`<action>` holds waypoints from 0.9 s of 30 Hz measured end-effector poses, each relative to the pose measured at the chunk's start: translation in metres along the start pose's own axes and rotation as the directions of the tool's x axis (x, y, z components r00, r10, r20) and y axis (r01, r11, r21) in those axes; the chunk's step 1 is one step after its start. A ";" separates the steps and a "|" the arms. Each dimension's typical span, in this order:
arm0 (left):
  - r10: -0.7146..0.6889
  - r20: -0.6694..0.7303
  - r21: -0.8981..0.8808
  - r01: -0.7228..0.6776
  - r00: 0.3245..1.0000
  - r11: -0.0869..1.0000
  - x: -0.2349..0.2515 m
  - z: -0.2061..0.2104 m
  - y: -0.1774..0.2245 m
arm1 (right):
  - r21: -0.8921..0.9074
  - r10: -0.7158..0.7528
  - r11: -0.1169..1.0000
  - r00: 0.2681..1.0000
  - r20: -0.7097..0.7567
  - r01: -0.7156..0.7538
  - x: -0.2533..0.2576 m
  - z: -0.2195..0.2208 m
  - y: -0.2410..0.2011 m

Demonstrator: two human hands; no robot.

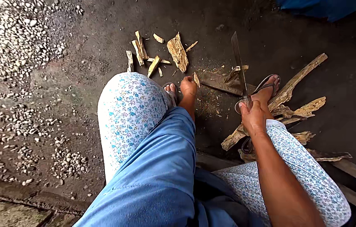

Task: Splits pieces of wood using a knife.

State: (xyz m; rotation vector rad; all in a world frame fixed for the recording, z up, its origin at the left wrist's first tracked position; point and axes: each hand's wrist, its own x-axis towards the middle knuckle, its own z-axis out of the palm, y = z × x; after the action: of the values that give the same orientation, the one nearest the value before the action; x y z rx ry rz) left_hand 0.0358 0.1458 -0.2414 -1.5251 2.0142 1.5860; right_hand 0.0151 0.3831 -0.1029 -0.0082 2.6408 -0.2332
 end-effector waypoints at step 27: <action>-0.297 0.230 0.638 0.087 0.927 0.765 -0.049 0.031 -0.006 | 0.125 -0.115 0.989 0.944 0.310 0.080 0.109 0.057 0.016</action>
State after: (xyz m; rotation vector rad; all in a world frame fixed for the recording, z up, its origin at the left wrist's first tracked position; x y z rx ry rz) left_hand 0.0503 0.2000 -0.2271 -1.0876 1.8451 0.8697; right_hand -0.0538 0.3847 -0.2063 -0.1299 2.3063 -0.3784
